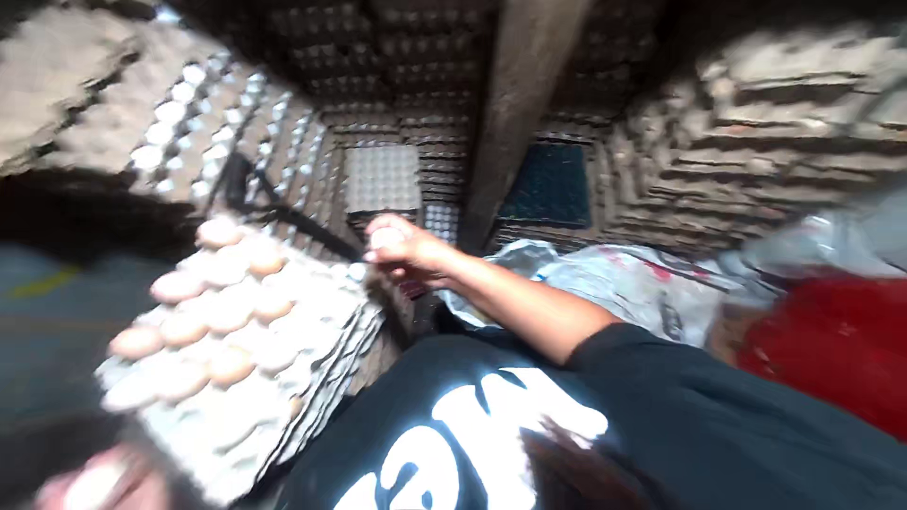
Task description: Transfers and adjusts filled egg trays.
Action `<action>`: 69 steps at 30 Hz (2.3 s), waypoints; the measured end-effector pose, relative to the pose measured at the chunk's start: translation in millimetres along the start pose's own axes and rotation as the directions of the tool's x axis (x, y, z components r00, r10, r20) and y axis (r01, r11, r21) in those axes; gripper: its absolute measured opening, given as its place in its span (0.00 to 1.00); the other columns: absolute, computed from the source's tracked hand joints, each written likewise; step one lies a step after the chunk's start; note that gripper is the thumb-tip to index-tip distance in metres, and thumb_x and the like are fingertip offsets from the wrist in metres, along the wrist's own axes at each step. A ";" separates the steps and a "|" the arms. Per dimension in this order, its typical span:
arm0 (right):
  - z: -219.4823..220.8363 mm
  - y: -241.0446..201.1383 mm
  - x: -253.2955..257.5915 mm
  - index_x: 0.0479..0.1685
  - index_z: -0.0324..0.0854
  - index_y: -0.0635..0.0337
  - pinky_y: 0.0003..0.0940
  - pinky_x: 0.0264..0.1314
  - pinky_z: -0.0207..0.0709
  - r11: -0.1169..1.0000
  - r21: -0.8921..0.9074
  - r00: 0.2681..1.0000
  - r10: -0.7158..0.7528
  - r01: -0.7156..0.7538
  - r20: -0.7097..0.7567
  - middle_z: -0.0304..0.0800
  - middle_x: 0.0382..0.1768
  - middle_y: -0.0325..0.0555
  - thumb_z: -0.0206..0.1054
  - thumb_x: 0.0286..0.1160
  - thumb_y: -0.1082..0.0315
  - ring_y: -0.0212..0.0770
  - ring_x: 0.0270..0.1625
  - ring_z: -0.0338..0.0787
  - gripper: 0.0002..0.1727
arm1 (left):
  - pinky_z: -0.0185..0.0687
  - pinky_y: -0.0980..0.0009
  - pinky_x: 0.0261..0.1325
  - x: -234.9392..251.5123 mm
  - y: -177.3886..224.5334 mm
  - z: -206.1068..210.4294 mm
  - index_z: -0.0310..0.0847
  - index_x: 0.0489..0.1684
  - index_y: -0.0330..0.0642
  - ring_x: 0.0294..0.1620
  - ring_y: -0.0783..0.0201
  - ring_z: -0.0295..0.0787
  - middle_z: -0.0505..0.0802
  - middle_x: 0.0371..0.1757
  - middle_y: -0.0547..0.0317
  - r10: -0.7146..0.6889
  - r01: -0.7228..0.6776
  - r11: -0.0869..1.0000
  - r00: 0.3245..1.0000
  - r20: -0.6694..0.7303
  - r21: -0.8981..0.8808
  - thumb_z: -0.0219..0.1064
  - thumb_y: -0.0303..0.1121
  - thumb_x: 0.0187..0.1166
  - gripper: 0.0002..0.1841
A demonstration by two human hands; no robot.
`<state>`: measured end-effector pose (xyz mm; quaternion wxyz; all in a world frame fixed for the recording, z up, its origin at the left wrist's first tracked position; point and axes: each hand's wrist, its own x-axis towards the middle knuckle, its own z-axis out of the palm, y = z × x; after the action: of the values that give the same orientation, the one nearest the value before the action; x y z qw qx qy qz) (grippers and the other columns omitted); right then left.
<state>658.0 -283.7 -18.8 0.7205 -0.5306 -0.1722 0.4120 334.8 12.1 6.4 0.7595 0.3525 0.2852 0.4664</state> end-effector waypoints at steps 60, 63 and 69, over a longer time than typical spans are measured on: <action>89.4 -28.6 154.5 0.73 0.81 0.56 0.75 0.72 0.70 0.091 -0.766 0.770 -0.011 0.636 0.638 0.87 0.64 0.63 0.80 0.70 0.66 0.72 0.71 0.81 0.29 | 0.78 0.48 0.77 63.4 31.7 29.1 0.74 0.77 0.35 0.71 0.47 0.85 0.87 0.69 0.37 -0.046 -0.240 0.078 0.969 0.244 0.968 0.77 0.23 0.70 0.31; 79.4 -32.6 152.1 0.75 0.76 0.61 0.63 0.69 0.77 0.464 -0.735 0.841 -0.042 0.495 0.540 0.85 0.65 0.63 0.75 0.75 0.67 0.60 0.67 0.85 0.28 | 0.88 0.67 0.43 47.3 45.6 26.3 0.62 0.81 0.42 0.41 0.62 0.90 0.89 0.53 0.48 0.137 -0.173 0.714 0.985 0.107 0.678 0.57 0.23 0.82 0.26; 86.7 -41.8 151.6 0.81 0.68 0.58 0.64 0.64 0.78 0.499 -0.756 0.880 -0.028 0.424 0.475 0.83 0.66 0.64 0.64 0.85 0.57 0.59 0.62 0.87 0.28 | 0.76 0.79 0.23 53.8 38.8 38.2 0.67 0.71 0.39 0.21 0.73 0.78 0.85 0.39 0.57 0.325 -0.168 0.698 0.940 -0.099 0.696 0.69 0.37 0.83 0.23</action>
<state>706.8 -116.1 23.2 0.3700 -0.6860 -0.5626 0.2757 365.9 63.0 54.4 0.4730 0.5875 0.4655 0.4631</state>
